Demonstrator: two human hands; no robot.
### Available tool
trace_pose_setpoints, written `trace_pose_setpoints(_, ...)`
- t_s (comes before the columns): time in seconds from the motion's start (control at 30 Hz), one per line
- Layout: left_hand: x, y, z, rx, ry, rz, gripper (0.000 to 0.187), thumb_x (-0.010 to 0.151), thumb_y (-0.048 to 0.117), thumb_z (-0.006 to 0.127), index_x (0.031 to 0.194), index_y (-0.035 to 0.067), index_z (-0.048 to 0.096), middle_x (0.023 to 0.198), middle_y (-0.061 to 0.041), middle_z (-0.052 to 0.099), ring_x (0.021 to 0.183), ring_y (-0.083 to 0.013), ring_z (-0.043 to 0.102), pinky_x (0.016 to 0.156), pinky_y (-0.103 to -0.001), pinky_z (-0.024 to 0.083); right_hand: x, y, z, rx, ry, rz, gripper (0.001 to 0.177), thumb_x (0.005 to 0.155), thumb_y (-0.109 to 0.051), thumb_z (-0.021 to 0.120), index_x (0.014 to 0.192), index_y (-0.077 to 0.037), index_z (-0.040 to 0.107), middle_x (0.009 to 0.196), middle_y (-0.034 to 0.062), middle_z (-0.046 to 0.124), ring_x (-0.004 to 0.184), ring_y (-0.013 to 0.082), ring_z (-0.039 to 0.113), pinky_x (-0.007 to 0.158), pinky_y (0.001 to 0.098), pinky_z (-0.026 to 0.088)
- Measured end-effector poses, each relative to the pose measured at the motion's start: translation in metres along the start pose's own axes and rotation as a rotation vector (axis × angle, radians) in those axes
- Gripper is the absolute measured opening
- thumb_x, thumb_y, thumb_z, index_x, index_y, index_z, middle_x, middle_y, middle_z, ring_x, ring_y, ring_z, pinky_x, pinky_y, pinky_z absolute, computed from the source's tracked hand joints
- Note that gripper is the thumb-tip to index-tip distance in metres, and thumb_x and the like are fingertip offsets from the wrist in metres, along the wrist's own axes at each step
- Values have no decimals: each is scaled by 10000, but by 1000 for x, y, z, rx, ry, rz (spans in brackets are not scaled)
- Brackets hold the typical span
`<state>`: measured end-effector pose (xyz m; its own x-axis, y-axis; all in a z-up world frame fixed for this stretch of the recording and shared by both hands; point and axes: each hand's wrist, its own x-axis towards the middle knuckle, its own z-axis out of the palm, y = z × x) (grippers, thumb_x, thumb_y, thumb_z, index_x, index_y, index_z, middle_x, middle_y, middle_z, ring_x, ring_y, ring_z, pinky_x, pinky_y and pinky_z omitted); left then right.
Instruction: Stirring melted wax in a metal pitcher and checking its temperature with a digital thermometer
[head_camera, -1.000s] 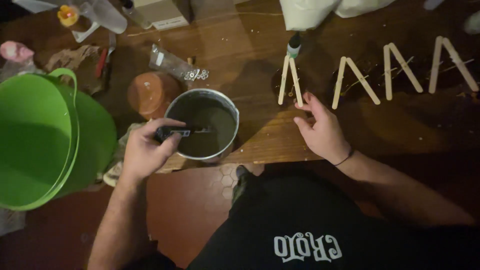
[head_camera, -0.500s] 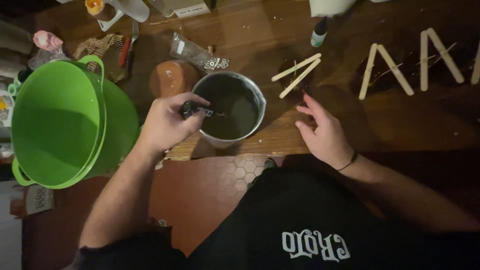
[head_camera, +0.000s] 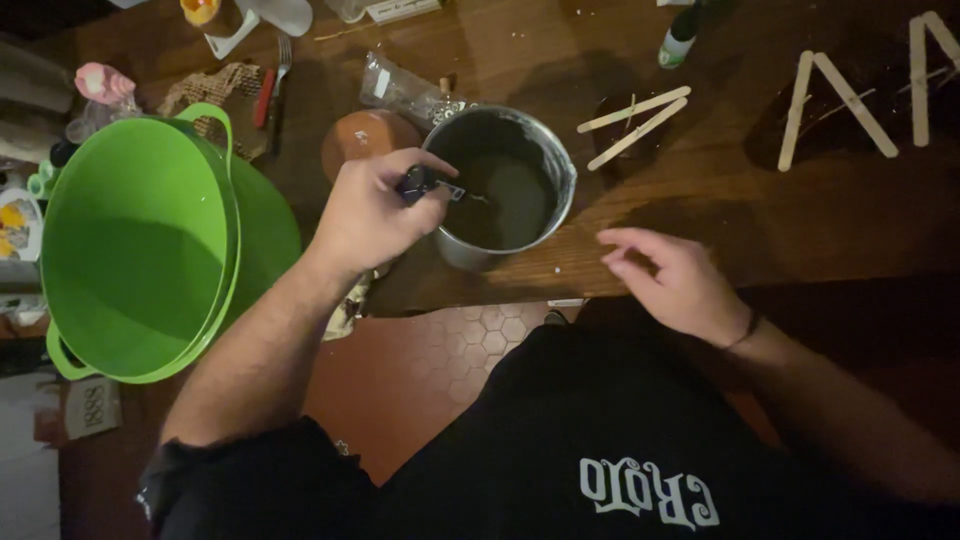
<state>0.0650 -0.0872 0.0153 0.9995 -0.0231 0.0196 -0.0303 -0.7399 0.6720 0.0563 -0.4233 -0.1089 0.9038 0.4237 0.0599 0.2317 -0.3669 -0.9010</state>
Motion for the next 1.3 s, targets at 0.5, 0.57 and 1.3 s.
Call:
trace_pose_setpoints(0.5, -20, 34, 18, 35, 165, -129, 265, 753, 255, 783, 1017, 273, 799, 819, -78, 773, 806, -310, 761, 677, -396, 581, 33, 6, 56, 546, -352, 139, 555, 920, 29, 656, 1436, 99, 464, 1359, 296, 622, 1016, 363, 743, 727, 401, 680)
trace_pose_setpoints(0.57, -20, 37, 17, 42, 161, -116, 267, 751, 251, 794, 1017, 251, 798, 833, -88, 776, 811, -319, 763, 677, -402, 584, 33, 10, 59, 564, -362, 142, 502, 927, 42, 641, 1401, 111, 489, 1349, 292, 633, 1041, 360, 740, 729, 408, 675)
trace_pose_setpoints(1.3, 6, 98, -13, 209, 49, -154, 243, 757, 264, 784, 999, 252, 796, 753, -99, 749, 780, -346, 750, 651, -427, 576, 65, 43, 80, 642, -158, 66, 328, 903, -164, 826, 1165, 1, 718, 1129, 177, 747, 1054, 270, 695, 943, 458, 568)
